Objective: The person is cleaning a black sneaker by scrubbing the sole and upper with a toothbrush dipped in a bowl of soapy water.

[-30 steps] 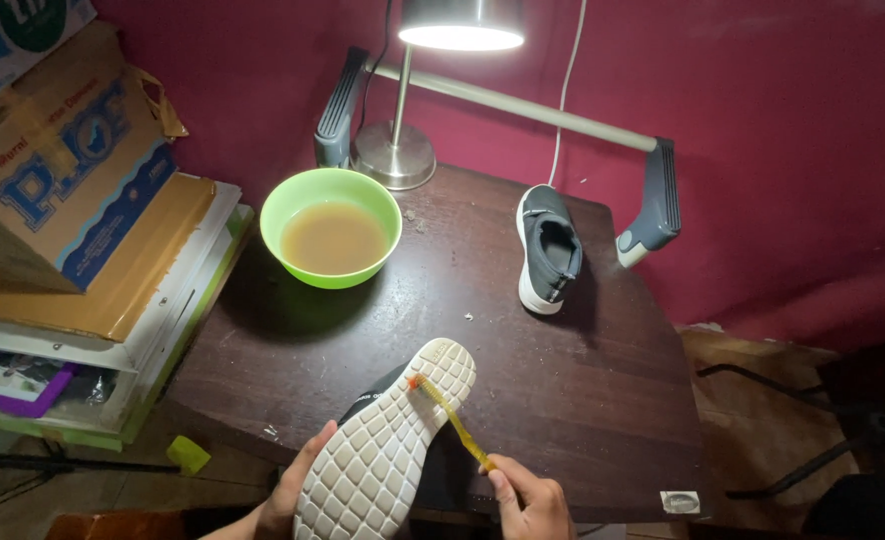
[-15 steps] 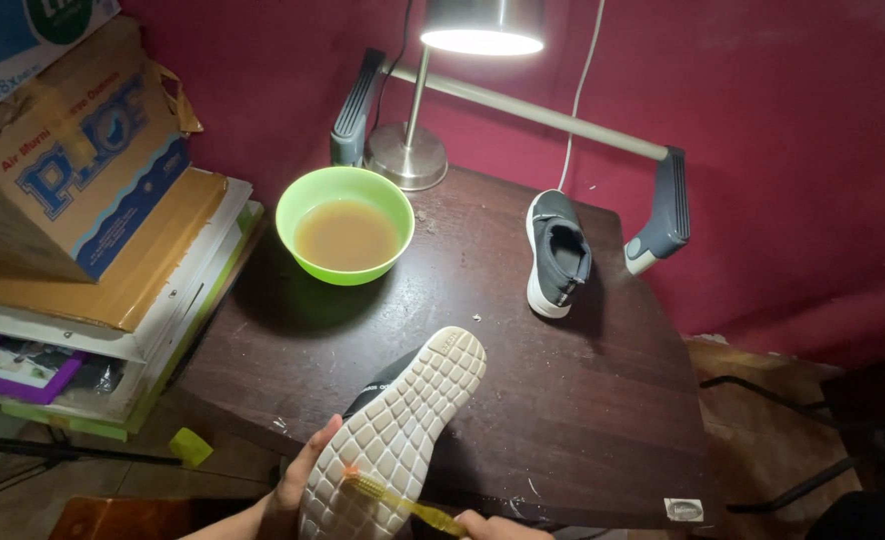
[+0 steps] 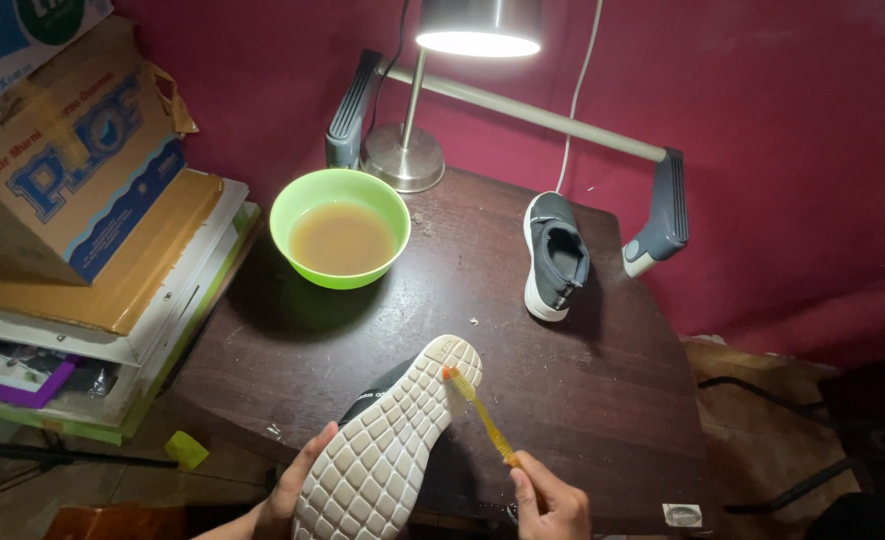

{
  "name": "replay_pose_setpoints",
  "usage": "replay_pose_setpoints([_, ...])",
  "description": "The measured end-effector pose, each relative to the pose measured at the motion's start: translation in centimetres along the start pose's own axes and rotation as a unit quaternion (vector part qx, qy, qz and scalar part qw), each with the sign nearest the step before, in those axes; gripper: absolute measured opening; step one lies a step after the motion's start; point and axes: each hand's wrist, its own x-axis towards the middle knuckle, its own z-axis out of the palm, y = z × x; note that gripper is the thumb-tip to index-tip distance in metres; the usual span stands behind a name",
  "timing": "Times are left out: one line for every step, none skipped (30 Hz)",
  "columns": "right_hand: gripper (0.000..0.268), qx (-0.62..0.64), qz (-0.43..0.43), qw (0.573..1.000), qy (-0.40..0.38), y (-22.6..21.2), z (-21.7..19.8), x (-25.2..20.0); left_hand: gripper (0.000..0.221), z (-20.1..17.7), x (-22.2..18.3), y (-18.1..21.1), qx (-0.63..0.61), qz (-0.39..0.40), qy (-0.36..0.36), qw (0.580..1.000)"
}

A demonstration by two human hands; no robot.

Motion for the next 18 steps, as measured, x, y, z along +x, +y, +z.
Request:
replay_pose_setpoints([0.022,-0.013,0.052,0.999,-0.002,-0.6,0.3,-0.4,0.097,0.0,0.0,0.0,0.013,0.010,-0.020,1.000])
replay_pose_setpoints([0.023,-0.025,0.105,0.994,-0.005,-1.1,0.6,-0.8,0.098,0.0,0.0,0.1,0.026,0.019,-0.039,0.999])
replay_pose_setpoints([0.023,-0.025,0.105,0.994,-0.005,-1.5,0.9,-1.2,0.098,0.3,-0.3,0.1,0.026,0.018,-0.038,0.999])
replay_pose_setpoints([0.022,0.008,0.037,0.999,0.005,-2.0,1.2,-1.7,0.098,0.5,-0.5,0.2,0.034,0.012,-0.027,0.999])
replay_pose_setpoints([0.028,0.041,-0.031,0.999,0.015,-2.4,1.5,-2.2,0.098,0.8,-0.8,0.2,0.042,0.005,-0.015,0.999])
replay_pose_setpoints([0.028,0.041,-0.030,0.999,0.015,-1.7,2.0,-2.6,0.098,0.5,-0.5,0.2,0.042,0.004,-0.014,0.999])
replay_pose_setpoints([0.027,0.042,-0.046,0.998,0.024,-1.1,2.4,-3.1,0.096,0.1,-0.3,0.2,0.039,0.014,-0.006,0.999])
replay_pose_setpoints([0.026,0.043,-0.063,0.997,0.033,-0.4,2.8,-3.5,0.094,-0.2,0.0,0.2,0.036,0.023,0.001,0.999])
replay_pose_setpoints([0.026,0.043,-0.062,0.997,0.033,-0.9,2.7,-3.2,0.094,0.3,-0.2,0.2,0.035,0.023,0.002,0.999])
replay_pose_setpoints([0.027,0.050,-0.066,0.996,0.030,-1.3,2.5,-3.0,0.094,0.7,-0.4,0.2,0.027,0.020,0.013,0.999])
replay_pose_setpoints([0.028,0.057,-0.070,0.996,0.028,-1.7,2.3,-2.8,0.094,1.2,-0.7,0.2,0.020,0.017,0.024,0.999])
replay_pose_setpoints([0.028,0.056,-0.070,0.996,0.028,-0.9,2.0,-2.4,0.094,0.7,-0.3,0.2,0.020,0.017,0.024,0.999])
replay_pose_setpoints([0.030,0.024,0.024,0.999,-0.032,-0.1,1.8,-2.1,0.094,0.2,0.1,0.2,0.024,0.021,0.010,0.999])
replay_pose_setpoints([0.033,-0.009,0.117,0.989,-0.092,0.7,1.5,-1.7,0.095,-0.3,0.5,0.1,0.028,0.025,-0.003,0.999])
replay_pose_setpoints([0.033,-0.009,0.116,0.989,-0.092,0.9,1.6,-1.9,0.095,-0.4,0.5,0.1,0.027,0.026,-0.004,0.999])
replay_pose_setpoints([0.032,-0.012,0.108,0.990,-0.089,1.1,1.8,-2.0,0.095,-0.5,0.6,0.1,0.019,0.018,0.002,1.000])
replay_pose_setpoints([0.031,-0.016,0.100,0.991,-0.087,1.4,1.9,-2.1,0.095,-0.6,0.7,0.1,0.011,0.011,0.008,1.000])
replay_pose_setpoints([0.031,-0.016,0.100,0.991,-0.086,1.3,2.0,-2.0,0.095,-0.2,0.5,0.1,0.011,0.010,0.007,1.000])
